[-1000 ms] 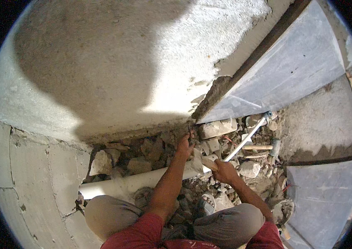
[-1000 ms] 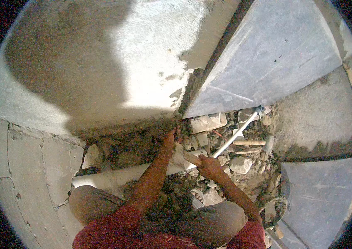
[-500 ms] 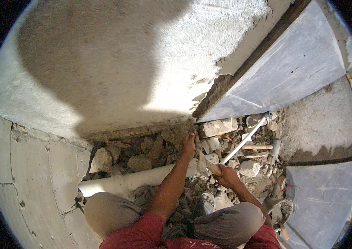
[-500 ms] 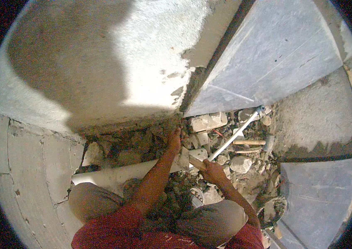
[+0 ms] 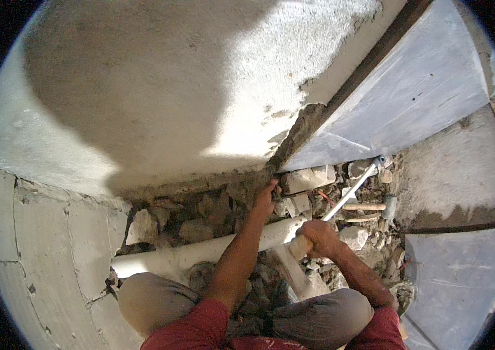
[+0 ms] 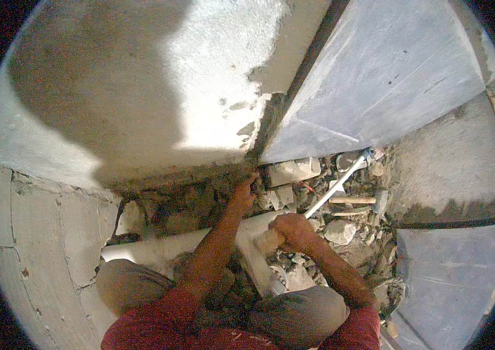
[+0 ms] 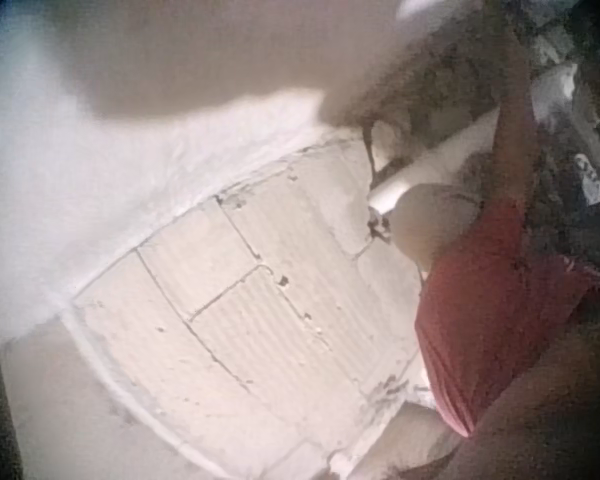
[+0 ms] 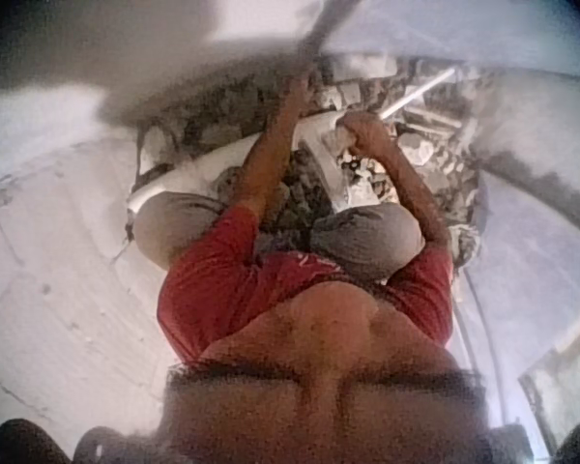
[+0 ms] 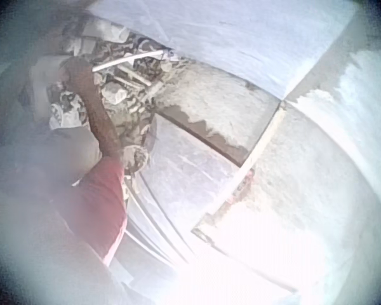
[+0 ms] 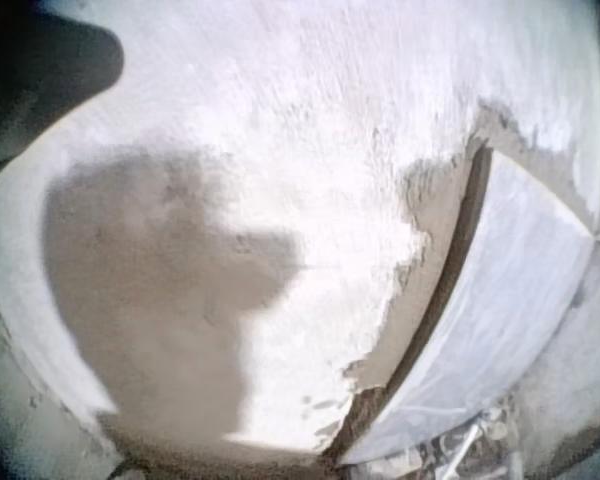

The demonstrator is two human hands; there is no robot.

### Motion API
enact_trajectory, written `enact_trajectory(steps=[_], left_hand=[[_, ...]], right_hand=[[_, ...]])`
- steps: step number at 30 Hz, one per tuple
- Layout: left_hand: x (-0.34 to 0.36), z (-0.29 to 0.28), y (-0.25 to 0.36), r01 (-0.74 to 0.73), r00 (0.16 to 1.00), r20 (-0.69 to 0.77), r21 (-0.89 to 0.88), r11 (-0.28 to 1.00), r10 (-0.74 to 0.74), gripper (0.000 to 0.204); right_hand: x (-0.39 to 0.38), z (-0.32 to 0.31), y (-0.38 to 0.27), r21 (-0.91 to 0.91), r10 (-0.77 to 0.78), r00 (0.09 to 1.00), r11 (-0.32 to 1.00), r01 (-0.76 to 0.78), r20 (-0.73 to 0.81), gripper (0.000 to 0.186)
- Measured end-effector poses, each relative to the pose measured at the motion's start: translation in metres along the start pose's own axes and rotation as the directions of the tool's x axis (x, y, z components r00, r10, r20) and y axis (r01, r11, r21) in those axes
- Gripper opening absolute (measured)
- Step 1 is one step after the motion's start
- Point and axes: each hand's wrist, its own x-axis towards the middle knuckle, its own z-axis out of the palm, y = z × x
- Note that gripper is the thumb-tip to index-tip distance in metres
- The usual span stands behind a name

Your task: The person uses an ax and a chisel to chip away at a concrete wall around a pipe, and then fits a plastic pipe coupling onto a vertical pipe segment.

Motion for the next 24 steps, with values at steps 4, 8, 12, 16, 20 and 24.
enact_trajectory(steps=[4,8,12,16,20,24], left_hand=[[0.005,0.002,-0.002,-0.142,0.987,0.035,-0.273,0.952,0.157,0.018],[0.018,0.004,-0.015,0.183,0.983,0.114,-0.583,0.792,-0.143,0.013],[0.012,0.0,0.007,0.073,0.995,0.096,-0.341,0.937,-0.043,0.014],[0.011,-0.005,0.003,0.288,0.953,0.066,-0.501,0.816,-0.296,0.017],[-0.004,0.028,0.026,0.218,0.975,0.077,-0.475,0.852,-0.206,0.013],[0.002,-0.012,0.014,-0.195,0.981,-0.038,-0.108,0.975,0.192,0.013]], right_hand=[[0.001,0.029,0.045,-0.015,-0.153,0.988,0.988,0.153,-0.023,0.025],[-0.007,0.053,0.083,-0.023,0.542,0.84,0.84,-0.542,0.006,0.03],[-0.019,0.023,0.037,0.205,0.392,0.916,0.907,-0.368,-0.085,0.032],[-0.006,0.027,0.034,0.011,-0.109,0.993,0.994,0.109,0.045,0.026],[-0.011,0.062,0.086,-0.055,0.562,0.823,0.827,-0.559,0.081,0.024],[-0.002,0.034,0.02,0.042,0.076,0.984,0.996,-0.084,0.158,0.033]])
